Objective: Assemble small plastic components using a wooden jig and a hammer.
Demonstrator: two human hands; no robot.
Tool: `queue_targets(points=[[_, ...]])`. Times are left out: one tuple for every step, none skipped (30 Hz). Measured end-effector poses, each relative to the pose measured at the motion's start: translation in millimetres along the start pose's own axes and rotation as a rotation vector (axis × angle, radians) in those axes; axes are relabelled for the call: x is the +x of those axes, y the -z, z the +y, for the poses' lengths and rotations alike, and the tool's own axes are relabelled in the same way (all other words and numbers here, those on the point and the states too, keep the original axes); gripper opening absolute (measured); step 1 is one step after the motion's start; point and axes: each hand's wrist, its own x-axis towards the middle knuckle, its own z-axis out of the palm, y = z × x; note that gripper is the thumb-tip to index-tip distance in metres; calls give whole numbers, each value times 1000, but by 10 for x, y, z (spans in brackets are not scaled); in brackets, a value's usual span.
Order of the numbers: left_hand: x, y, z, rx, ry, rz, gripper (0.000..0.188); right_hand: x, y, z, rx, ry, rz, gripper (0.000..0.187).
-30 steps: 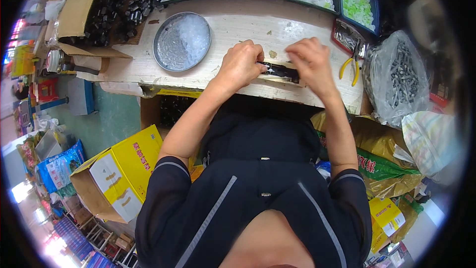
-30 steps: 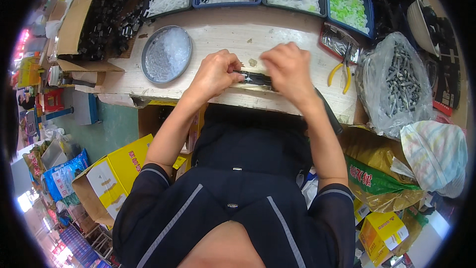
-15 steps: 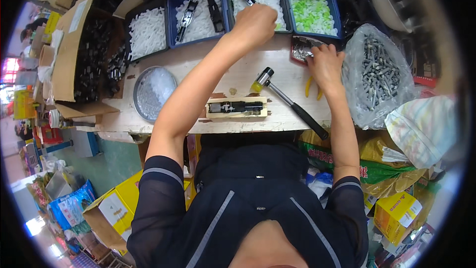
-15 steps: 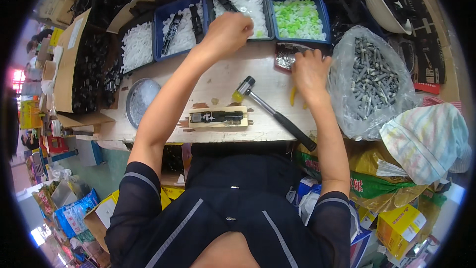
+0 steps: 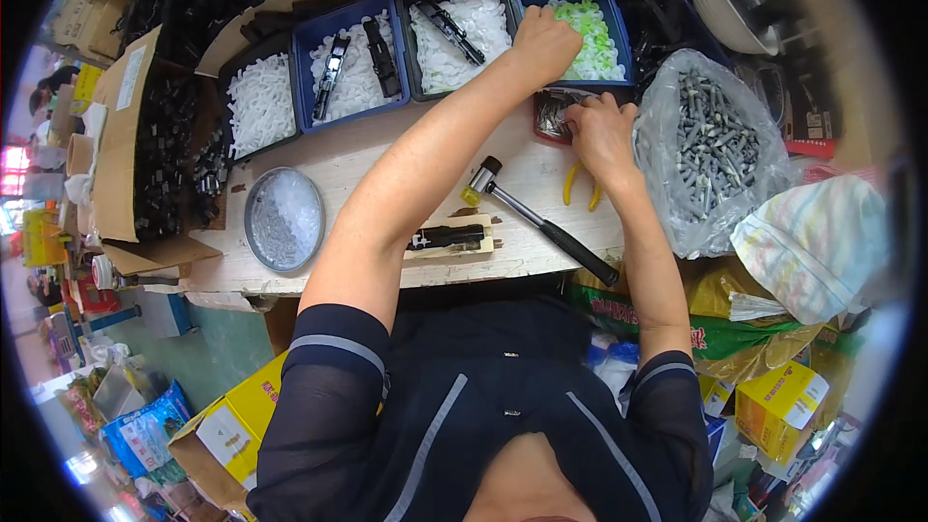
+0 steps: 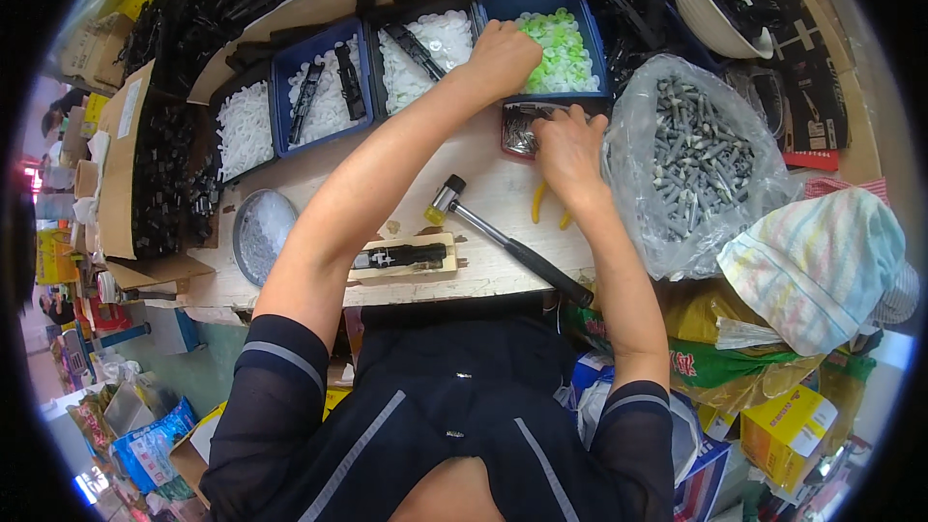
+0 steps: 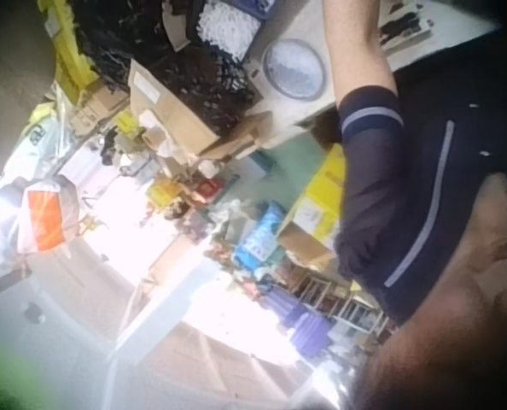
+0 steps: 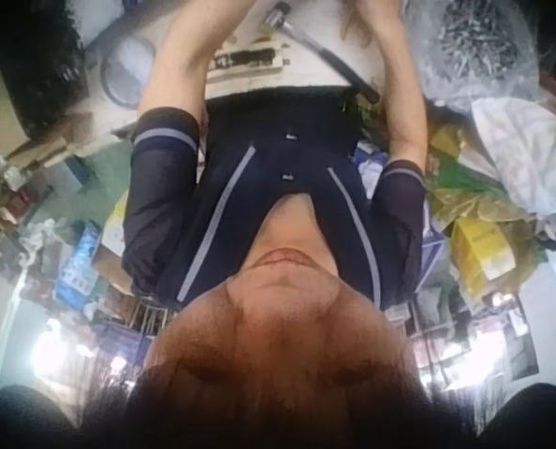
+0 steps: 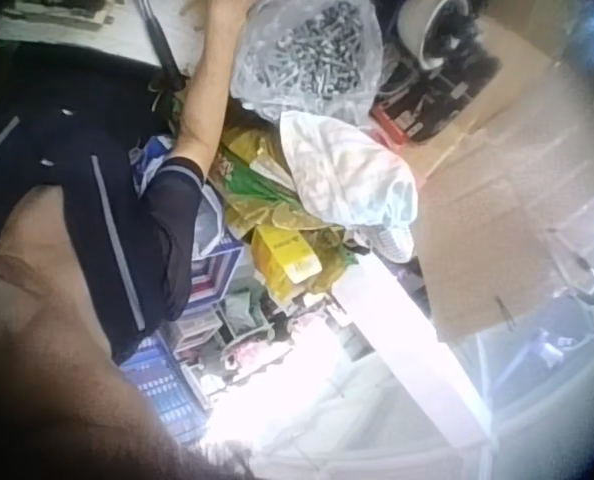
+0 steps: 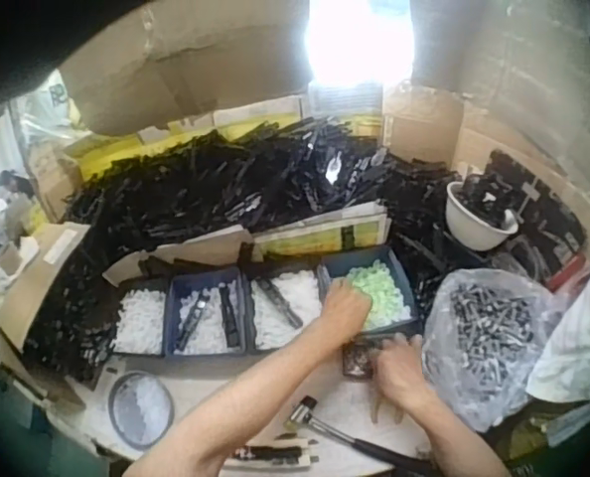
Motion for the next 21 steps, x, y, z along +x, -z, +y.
queue_targets(points=[[8,-19,-27,-17,4,-4,10,-7,30,8,22,-6,-10,16],[15,-36,-52,-14,-1,-3,10,-11,50,15,44,-11,-19,18],[22,-54,-75,-77,46,29,10,-18,48,22,41,-13,-14,18],[24,-65,-106,-140,92,62,11,-28,26,25,47,10,37,18],[26,-76,-158,-217,107,140,7,-38,8,26,52,34,88,18],[19,-26,-173,-215,101,143,7,-50,-5,41,50,31,93,18],[5,27,-192,-471,170,219,7,-63,-15,58,79,36,119,16],[-23,78,-213,-728,237,294,11,-76,-9,71,107,42,144,15],[-76,139,-232,-996,313,242,17,-81,26,82,107,40,151,15],[-180,265,-206,-994,312,241,17,-100,78,88,193,20,172,12],[-311,389,-161,-1339,422,213,14,-117,136,81,279,0,191,9],[-474,548,-113,-1678,534,180,12,-123,207,46,285,3,194,9],[-657,660,-67,-1727,566,153,14,-136,288,8,400,49,245,7],[-850,745,-12,-1775,602,126,16,-155,381,-30,518,95,293,4],[-1047,794,48,-1819,622,128,18,-170,502,-151,507,147,354,3],[-1241,827,117,-1867,644,127,19,-191,587,-253,521,207,362,3],[-1437,834,165,-1890,602,108,21,-210,642,-340,535,267,369,4],[-1611,851,212,-1936,592,103,21,-224,676,-411,493,347,380,7],[-1757,850,256,-1981,582,97,22,-239,730,-474,469,415,368,8],[-1883,843,298,-1978,617,93,22,-257,781,-537,444,483,355,9],[-1979,853,321,-1992,630,95,22,-266,807,-601,434,506,336,10]])
